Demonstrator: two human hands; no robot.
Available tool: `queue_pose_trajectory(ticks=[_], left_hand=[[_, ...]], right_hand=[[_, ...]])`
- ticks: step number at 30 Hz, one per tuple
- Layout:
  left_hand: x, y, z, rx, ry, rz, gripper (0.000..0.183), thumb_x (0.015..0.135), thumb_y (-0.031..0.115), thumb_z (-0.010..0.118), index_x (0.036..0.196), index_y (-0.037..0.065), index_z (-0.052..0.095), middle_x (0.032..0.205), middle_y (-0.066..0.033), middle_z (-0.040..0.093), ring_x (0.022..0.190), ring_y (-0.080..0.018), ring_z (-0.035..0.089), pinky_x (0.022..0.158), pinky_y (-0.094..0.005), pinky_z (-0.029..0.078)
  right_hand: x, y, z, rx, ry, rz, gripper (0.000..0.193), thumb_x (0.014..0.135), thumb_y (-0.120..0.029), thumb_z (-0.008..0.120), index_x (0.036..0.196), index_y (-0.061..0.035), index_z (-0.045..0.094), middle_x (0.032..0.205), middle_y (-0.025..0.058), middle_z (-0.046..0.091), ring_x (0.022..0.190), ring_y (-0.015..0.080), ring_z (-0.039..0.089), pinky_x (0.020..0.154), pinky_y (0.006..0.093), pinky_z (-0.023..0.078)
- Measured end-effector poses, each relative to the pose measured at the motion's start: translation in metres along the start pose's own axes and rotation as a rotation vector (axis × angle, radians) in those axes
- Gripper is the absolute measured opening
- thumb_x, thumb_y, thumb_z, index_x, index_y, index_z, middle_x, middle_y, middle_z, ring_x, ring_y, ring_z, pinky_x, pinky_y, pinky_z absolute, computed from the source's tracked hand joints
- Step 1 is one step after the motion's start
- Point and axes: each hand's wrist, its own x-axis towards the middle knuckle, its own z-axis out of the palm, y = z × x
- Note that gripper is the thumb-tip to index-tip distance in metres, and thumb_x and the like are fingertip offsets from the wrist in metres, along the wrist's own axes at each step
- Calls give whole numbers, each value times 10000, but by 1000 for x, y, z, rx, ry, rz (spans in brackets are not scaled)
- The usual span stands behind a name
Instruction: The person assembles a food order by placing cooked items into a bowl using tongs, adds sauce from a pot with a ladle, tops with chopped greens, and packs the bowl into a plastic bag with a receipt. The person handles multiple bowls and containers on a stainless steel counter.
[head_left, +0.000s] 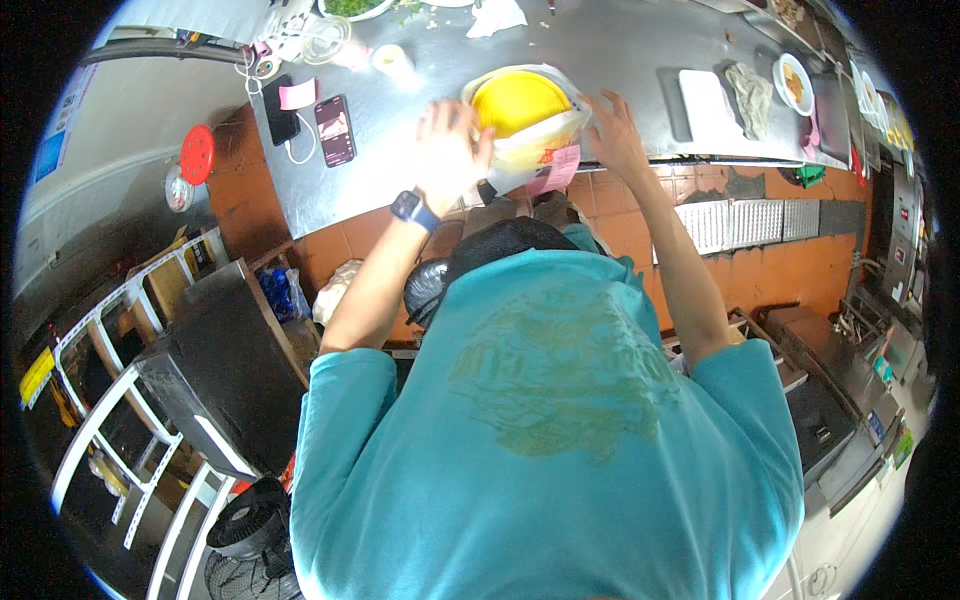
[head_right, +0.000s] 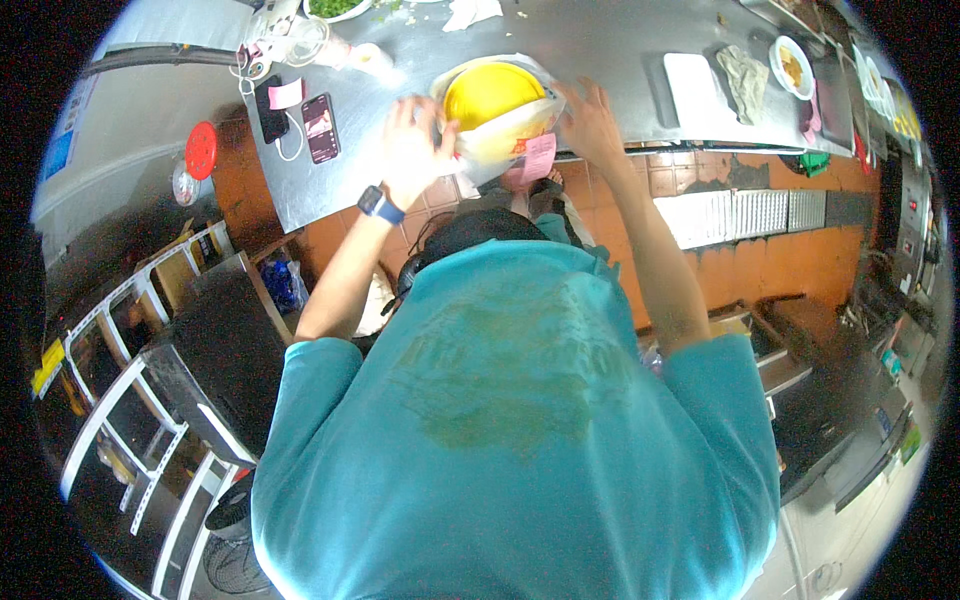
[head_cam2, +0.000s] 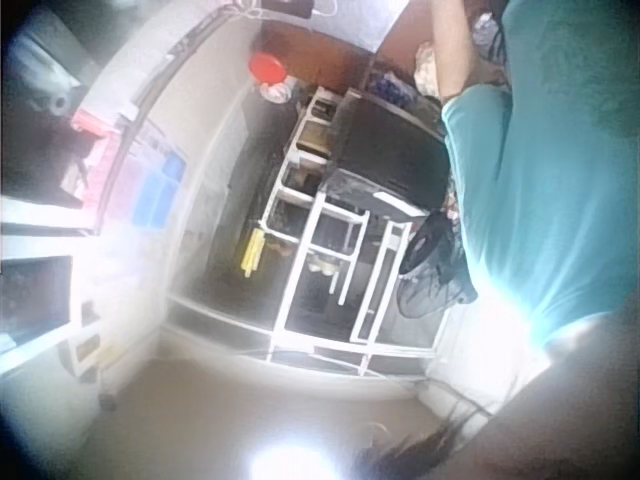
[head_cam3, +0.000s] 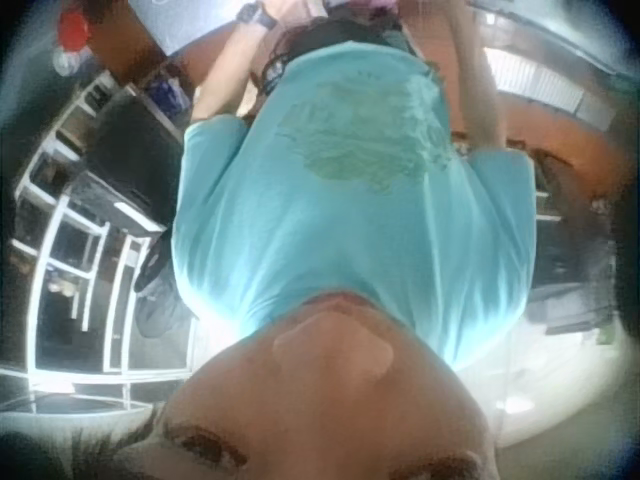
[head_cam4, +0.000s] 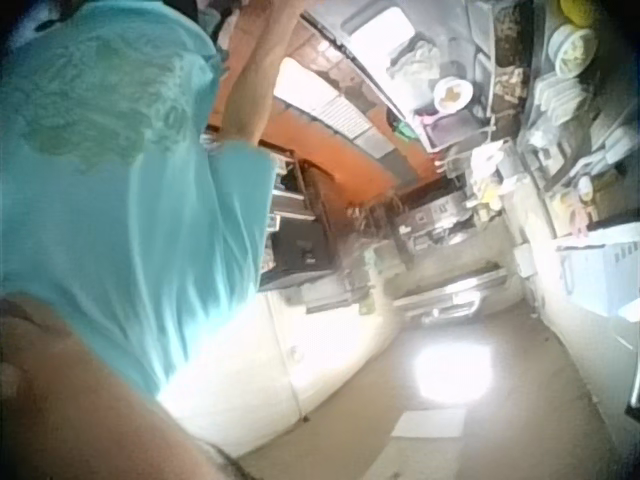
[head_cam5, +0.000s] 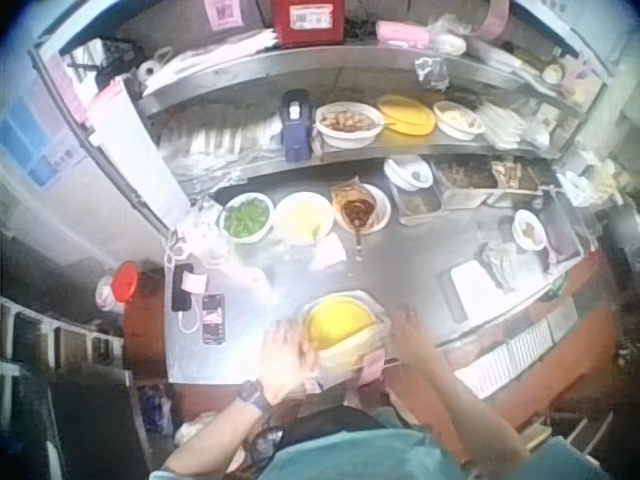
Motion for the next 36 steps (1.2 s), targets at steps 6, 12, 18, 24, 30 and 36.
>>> queue_pose_trajectory(ticks=[6, 12, 18, 24, 30, 36], left_hand=[[87, -11, 28, 58, -441, -298, 250, 871, 250, 661, 1047, 76, 698, 969, -184, 701, 881, -378, 686, 785, -453, 545], [51, -21, -5, -244, 68, -51, 178, 901, 83, 564, 1027, 85, 690, 940, -178, 691, 878, -366, 674, 758, -419, 542], [52, -21, -18, -164, -10, -224, 155, 929, 157, 572, 1013, 60, 659, 854, -166, 661, 787, -361, 658, 724, -432, 530], [21, -9, -55, -215, 49, 219, 356, 791, 81, 596, 1143, 39, 623, 1169, -194, 621, 1158, -375, 554, 1011, -472, 432], [3, 7, -50, 71, -218, 520, 374, 700, 90, 618, 1073, 79, 649, 1123, -114, 642, 1188, -300, 528, 1207, -443, 263], [-17, -3, -25, 98, -275, 646, 237, 722, 108, 619, 956, 121, 656, 967, -19, 636, 1094, -197, 567, 1115, -389, 375]], right_hand=[[31, -15, 6, 163, -139, 320, 273, 907, -264, 580, 1037, -55, 698, 835, 205, 690, 857, 410, 667, 788, 476, 530], [9, -15, -35, 362, 47, 103, 211, 920, -124, 550, 1060, -59, 694, 996, 187, 690, 892, 394, 661, 770, 422, 541], [30, 144, -53, 82, 154, 262, 484, 857, -300, 704, 1233, -9, 616, 1001, 176, 709, 832, 284, 695, 785, 362, 543], [2, 264, -51, -98, -34, 667, 1016, 620, -591, 849, 1216, 161, 512, 1208, 285, 615, 1129, 369, 607, 951, 370, 480], [-50, 108, -110, 1301, 68, 790, 787, 869, -114, 715, 1497, 11, 257, 1261, 176, 554, 1106, 249, 594, 923, 372, 503], [-21, -54, -101, 1733, -732, 706, 703, 858, -146, 693, 1445, 56, 364, 1266, 139, 589, 1094, 221, 624, 913, 375, 530]])
